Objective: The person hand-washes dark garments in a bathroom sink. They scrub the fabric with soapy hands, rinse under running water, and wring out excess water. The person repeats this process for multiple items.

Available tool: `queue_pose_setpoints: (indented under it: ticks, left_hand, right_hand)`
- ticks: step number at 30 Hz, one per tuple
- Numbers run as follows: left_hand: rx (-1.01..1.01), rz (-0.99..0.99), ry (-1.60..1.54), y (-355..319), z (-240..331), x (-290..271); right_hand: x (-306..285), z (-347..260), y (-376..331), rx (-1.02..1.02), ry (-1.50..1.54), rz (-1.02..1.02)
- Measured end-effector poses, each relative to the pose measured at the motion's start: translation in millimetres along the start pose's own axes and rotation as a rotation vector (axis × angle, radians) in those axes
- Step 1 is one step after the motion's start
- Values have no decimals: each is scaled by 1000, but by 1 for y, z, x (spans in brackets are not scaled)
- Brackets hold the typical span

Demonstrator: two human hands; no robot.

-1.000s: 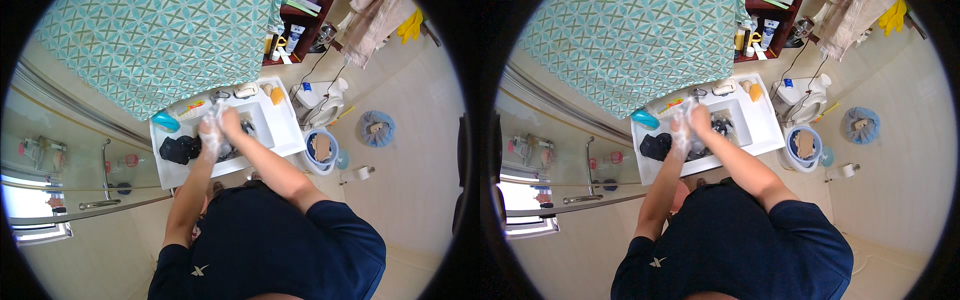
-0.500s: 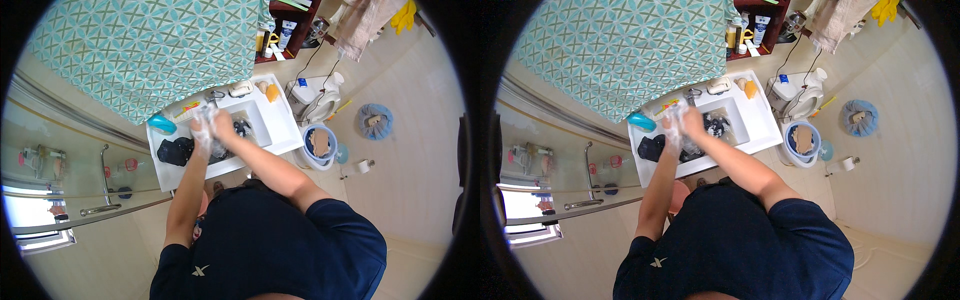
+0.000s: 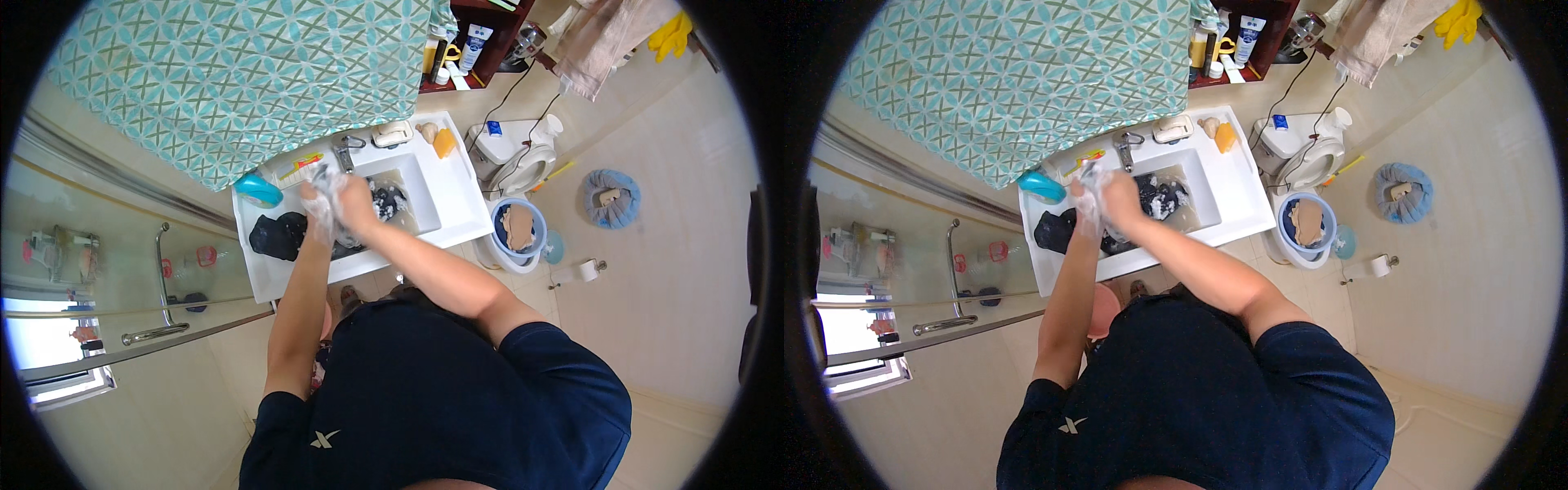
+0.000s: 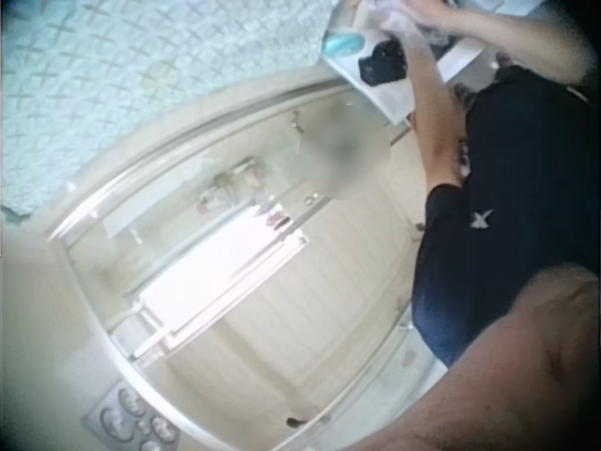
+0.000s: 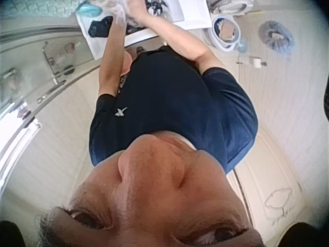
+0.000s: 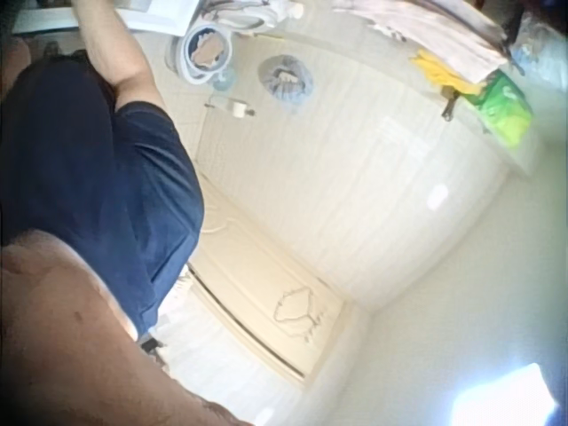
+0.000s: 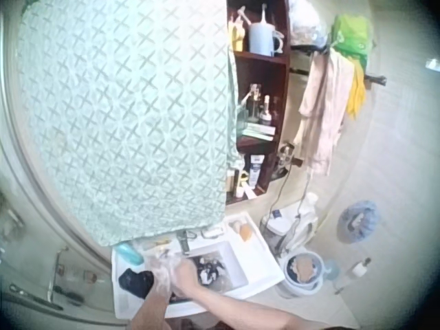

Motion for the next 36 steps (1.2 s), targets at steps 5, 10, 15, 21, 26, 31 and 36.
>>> queue_pose_setpoints:
  ticks: [5,10,15,21,26,31,36]
  left_hand:
    - [181,-100,158,-2,23,10]
    - [48,183,700,-16,24,3]
    - [324,99,660,-12,53,13]
    - [147,-83,874,5,76,-11]
    - [-148,-341,808,-26,29,-11]
    - [-139,-242,400,-26,-14,-38]
    - [60,398,325,3,-7,-91]
  right_hand:
    - [3,-6,1,-140,100,-20]
    - [-16,11,16,55,-27,128]
    - [-19,-12,34,-60,28,-192]
    - [-19,-70,12,-419,-500,-663]
    - [-28,-109,11,-656,-499,-766]
    - [-64,-104,46,-502,-413,-400]
    - [-57,-42,13,-207,-200,-19]
Point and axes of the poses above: each hand's wrist, its own y-axis towards the middle knuckle, its own x-axis out of the palm, z = x × y, the point moved 8 cm from there along y, towards the middle knuckle, and after that the axes turned 3 degrees about x, right-handed, at the moved point
